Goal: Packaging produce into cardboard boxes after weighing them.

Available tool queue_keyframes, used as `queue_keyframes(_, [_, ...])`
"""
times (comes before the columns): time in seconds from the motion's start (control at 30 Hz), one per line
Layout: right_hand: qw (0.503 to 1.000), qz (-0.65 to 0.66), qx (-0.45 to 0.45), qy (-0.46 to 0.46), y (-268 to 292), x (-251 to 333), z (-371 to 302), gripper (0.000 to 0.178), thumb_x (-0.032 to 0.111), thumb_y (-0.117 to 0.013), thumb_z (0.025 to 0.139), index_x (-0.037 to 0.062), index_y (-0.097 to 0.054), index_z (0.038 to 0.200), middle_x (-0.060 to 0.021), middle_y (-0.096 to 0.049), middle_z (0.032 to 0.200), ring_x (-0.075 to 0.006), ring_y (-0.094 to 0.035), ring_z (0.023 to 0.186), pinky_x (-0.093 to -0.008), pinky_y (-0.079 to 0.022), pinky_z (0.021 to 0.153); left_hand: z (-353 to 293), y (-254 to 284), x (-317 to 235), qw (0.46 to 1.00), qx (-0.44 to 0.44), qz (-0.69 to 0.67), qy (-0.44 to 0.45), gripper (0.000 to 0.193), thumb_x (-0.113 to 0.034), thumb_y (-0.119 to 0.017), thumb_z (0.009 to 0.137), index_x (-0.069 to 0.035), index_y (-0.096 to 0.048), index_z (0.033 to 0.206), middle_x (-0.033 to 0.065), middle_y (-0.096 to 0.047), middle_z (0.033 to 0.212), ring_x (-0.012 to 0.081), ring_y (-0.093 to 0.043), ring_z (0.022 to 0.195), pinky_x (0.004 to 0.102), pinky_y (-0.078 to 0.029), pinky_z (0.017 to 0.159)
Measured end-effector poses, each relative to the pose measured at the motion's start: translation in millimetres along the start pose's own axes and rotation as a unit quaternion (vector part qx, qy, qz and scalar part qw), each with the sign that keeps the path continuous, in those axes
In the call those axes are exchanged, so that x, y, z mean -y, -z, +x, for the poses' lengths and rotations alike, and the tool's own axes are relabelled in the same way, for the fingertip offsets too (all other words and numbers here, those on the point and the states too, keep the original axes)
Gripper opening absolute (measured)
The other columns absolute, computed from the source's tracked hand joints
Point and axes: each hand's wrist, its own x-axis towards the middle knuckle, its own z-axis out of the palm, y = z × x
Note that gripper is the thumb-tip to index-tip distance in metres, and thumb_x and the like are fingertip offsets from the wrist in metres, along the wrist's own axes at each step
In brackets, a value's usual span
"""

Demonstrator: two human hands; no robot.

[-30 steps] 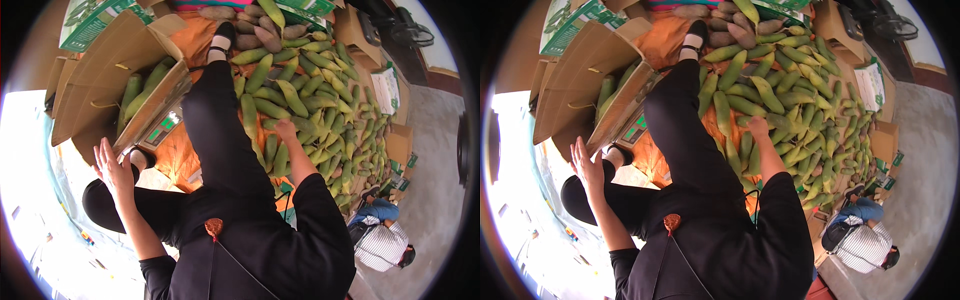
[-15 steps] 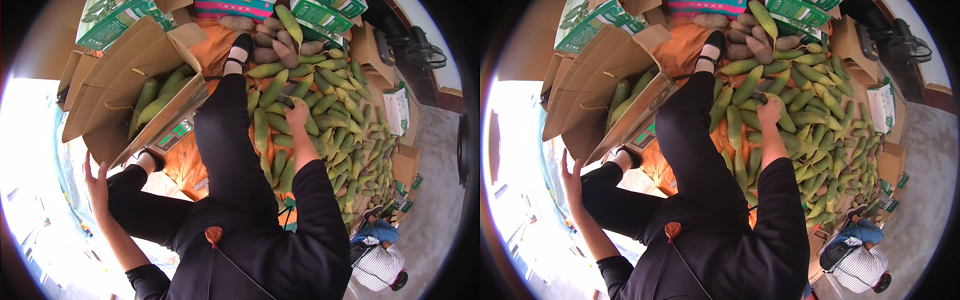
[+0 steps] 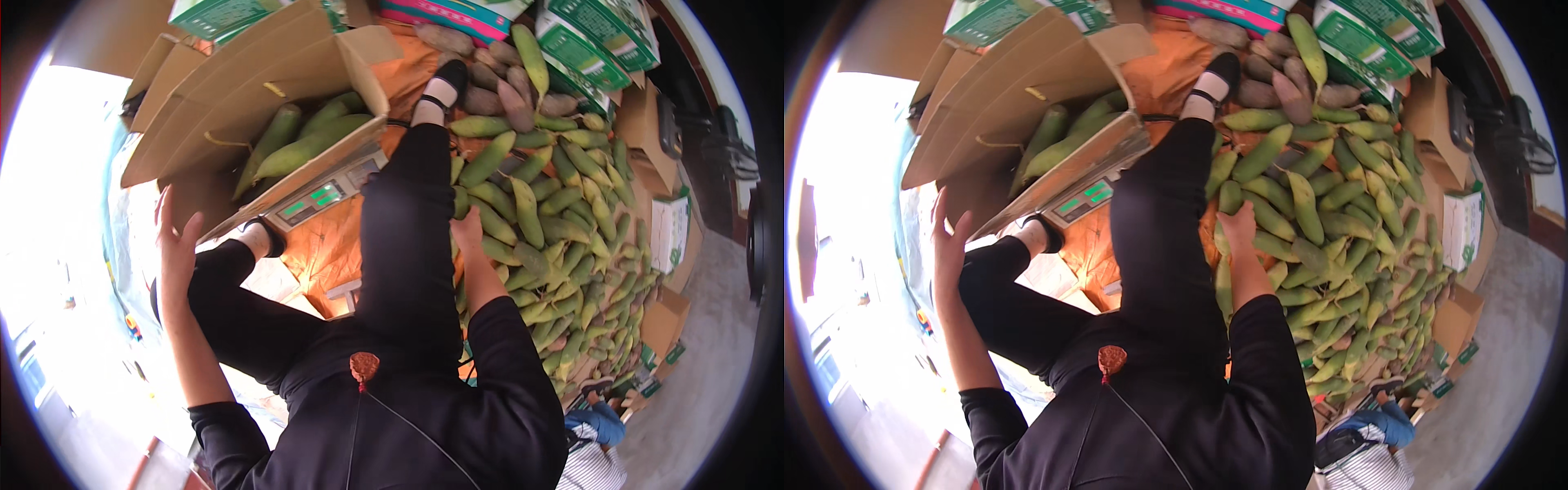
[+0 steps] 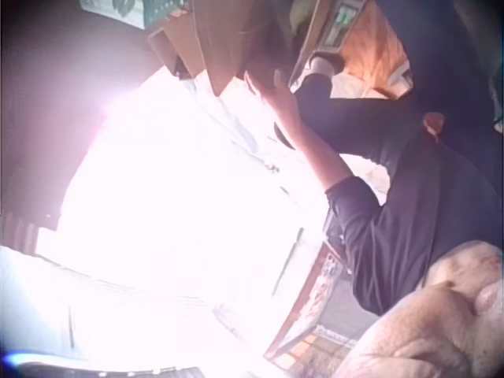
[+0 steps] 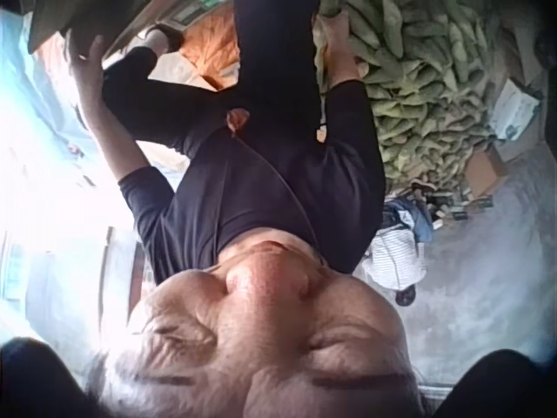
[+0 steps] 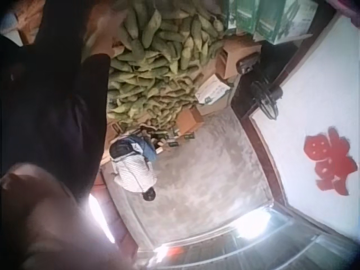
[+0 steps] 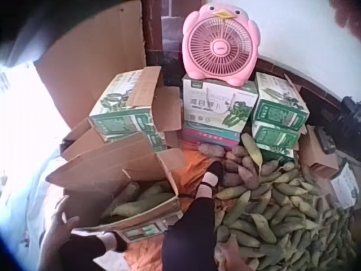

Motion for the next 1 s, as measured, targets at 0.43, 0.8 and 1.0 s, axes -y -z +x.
queue_keyframes(0.43, [0.912,0.263,-0.072,0.308,186.5,163.8,-37.8,0.058,0.000,-0.072,0.072,-0.0016,-0.045,0.123,-0.0105,-0.056,0.116,-0.0184,-0.055,0.105,-0.0312,-0.044,0.091,-3.9,6.1,29.6,0.998,-0.018,0.061,0.022,0.064,-0.016,-0.065,0.081,-0.006,-0.040,0.138,0.0161,-0.039,0.143,0.0315,-0.026,0.138,0.0418,-0.022,0.112])
queue_keyframes(0.8, [0.697,-0.041,-0.050,0.714,140.6,408.9,-150.2,0.056,0.014,-0.079,0.060,0.0151,-0.057,0.111,-0.0058,-0.060,0.101,-0.0263,-0.057,0.098,-0.0407,-0.043,0.081,1.7,-1.2,53.6,0.997,-0.050,-0.063,0.023,0.062,-0.020,-0.067,0.080,-0.002,-0.044,0.134,0.0175,-0.042,0.138,0.0320,-0.036,0.130,0.0405,-0.028,0.108])
queue_keyframes(1.0, [0.728,-0.229,0.008,0.646,29.7,433.7,-133.6,0.048,0.010,-0.070,0.068,0.0182,-0.057,0.113,-0.0070,-0.058,0.101,-0.0277,-0.055,0.102,-0.0485,-0.041,0.084,5.6,-4.1,47.7,0.996,-0.052,-0.061,0.040,0.062,-0.019,-0.069,0.079,-0.001,-0.045,0.133,0.0181,-0.042,0.137,0.0317,-0.038,0.129,0.0398,-0.030,0.108])
